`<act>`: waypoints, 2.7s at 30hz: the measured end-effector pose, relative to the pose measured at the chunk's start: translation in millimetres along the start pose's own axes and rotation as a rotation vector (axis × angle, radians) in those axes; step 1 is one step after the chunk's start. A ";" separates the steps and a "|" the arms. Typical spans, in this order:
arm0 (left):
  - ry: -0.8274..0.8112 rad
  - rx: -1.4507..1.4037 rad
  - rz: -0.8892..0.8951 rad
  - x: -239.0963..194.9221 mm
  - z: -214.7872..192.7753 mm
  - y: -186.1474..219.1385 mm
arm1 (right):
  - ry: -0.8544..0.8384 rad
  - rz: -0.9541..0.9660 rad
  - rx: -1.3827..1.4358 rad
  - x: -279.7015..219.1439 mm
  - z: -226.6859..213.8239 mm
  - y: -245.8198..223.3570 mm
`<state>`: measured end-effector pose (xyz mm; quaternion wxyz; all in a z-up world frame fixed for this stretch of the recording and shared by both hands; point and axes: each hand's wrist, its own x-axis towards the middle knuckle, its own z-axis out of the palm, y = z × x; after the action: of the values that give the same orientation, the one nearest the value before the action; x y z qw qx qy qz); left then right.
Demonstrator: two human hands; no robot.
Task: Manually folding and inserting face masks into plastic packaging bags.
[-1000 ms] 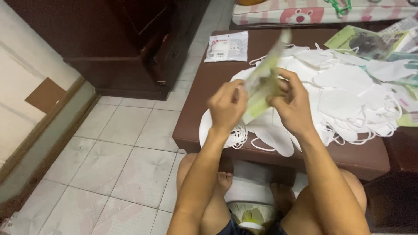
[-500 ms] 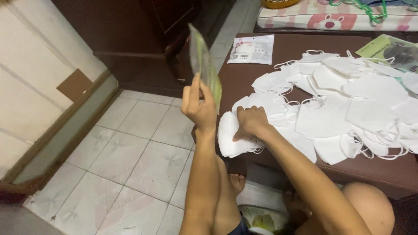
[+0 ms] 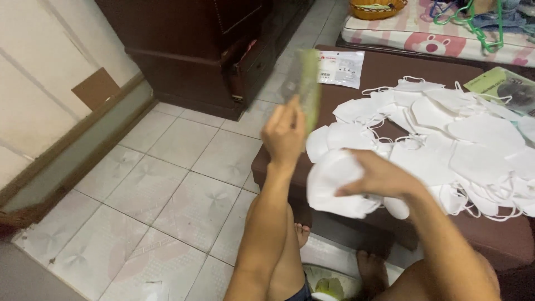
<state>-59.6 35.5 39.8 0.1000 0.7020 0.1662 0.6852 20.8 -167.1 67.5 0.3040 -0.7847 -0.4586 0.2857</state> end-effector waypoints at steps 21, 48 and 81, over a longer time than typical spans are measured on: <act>-0.222 -0.139 0.258 -45.3 27.7 56.2 | 0.705 -0.068 0.980 -9.4 -4.9 85.0; -0.550 -0.432 0.201 -62.7 31.4 72.3 | 0.766 0.017 0.875 18.4 21.4 73.0; -0.672 -1.121 -1.160 -48.9 30.9 82.8 | 0.926 -0.205 1.218 29.9 14.1 88.4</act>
<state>-21.2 -56.5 23.6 0.8074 0.5188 0.0973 0.2637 71.2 -172.3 -12.1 0.8680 -0.4720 -0.1168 0.1006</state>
